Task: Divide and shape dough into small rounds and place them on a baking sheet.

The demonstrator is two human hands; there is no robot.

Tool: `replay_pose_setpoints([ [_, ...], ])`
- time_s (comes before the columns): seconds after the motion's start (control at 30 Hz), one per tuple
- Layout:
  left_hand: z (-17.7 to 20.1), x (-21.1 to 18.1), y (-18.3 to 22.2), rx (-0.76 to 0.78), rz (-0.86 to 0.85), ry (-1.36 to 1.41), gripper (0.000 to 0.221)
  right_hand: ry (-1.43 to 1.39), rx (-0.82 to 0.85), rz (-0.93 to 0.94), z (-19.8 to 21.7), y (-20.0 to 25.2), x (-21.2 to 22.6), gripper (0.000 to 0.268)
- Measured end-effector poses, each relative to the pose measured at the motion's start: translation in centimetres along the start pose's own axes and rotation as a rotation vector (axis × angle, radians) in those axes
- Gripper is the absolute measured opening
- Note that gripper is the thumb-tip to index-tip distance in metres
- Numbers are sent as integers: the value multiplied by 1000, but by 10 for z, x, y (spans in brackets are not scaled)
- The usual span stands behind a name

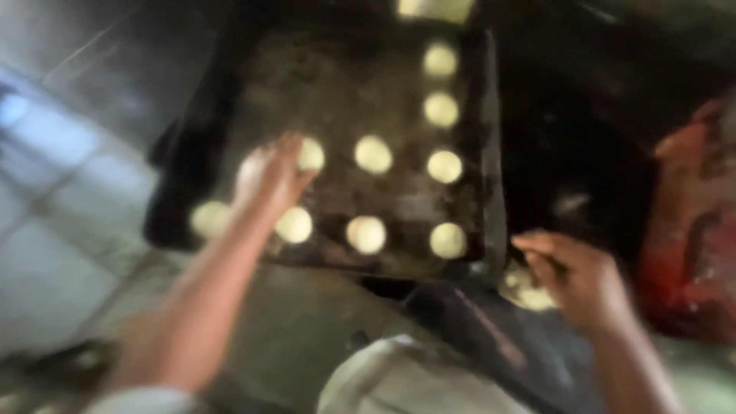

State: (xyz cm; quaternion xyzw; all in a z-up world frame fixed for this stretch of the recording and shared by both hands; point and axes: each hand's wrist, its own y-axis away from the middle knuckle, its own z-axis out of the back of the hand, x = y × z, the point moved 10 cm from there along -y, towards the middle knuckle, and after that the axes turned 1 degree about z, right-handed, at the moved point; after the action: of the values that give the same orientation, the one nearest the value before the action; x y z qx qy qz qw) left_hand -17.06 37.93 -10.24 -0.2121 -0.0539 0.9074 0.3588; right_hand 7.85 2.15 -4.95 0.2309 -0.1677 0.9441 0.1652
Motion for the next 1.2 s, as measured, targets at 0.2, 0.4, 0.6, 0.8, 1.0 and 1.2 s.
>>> replay_pose_setpoints([
  [0.2, -24, -6, -21, 53, -78, -40, 63, -49, -66, -396, 4, 111, -99, 23],
  [0.4, -15, 14, -28, -167, -197, 101, 53, -47, -47, -429, 6, 153, -117, 25],
  [0.6, -7, -4, -24, 165, 2, 29, 78, -88, 3, -469, 0, 169, -121, 26],
  [0.8, -24, -41, -5, 217, -49, -240, 94, -84, -4, -352, -2, 184, -135, 25],
  [1.0, 28, -75, -22, 138, 64, -42, 65, -74, -31, -476, -6, 182, -149, 24],
  [1.2, 108, -242, 63, -347, -397, 525, 47, 36, -199, -274, 11, 149, -135, 43],
])
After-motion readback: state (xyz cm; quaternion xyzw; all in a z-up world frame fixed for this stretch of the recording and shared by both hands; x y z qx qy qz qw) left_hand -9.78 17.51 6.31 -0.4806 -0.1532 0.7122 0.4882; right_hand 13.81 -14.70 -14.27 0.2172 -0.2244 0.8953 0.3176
